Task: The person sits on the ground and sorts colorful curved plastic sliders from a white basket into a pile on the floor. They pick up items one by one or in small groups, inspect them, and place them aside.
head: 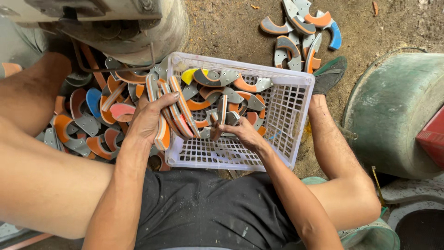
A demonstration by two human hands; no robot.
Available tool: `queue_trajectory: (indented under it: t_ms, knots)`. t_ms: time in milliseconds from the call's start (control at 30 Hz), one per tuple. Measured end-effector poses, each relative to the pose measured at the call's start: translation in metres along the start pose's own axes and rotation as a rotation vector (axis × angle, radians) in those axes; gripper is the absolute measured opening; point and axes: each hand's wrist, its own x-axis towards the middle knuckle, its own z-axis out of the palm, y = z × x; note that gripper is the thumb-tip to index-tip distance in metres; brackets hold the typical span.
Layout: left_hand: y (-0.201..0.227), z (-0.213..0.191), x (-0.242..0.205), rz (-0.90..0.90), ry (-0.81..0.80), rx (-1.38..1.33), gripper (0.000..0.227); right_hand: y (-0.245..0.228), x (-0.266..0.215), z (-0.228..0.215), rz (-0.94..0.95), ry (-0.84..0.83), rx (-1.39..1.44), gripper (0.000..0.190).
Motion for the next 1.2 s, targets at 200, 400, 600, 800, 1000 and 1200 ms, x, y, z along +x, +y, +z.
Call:
queue_trajectory:
  t_ms: [200,400,600,800,1000,1200]
  knots:
    - [-0.003,-0.003,0.0,-0.016,-0.027,-0.014,0.046,-0.016,-0.006,0.002,-0.124,-0.085,0.145,0.057]
    - [-0.003,-0.005,0.001,0.001,-0.005,0.02,0.047,-0.004,-0.001,-0.001,-0.017,-0.025,0.1,0.055]
    - [-0.004,-0.002,-0.004,-0.019,-0.012,0.017,0.043,0.014,0.005,-0.028,0.1,0.206,-0.28,0.047]
    - [-0.007,0.005,-0.006,-0.056,0.0,0.046,0.038,-0.008,-0.024,-0.062,0.03,0.266,-0.47,0.038]
    - [-0.012,0.004,-0.002,-0.006,-0.04,-0.005,0.041,-0.074,-0.069,-0.11,-0.236,0.559,-0.044,0.034]
    - [-0.013,0.004,-0.001,-0.014,-0.056,0.014,0.038,-0.103,-0.056,-0.203,-0.33,0.887,-0.146,0.024]
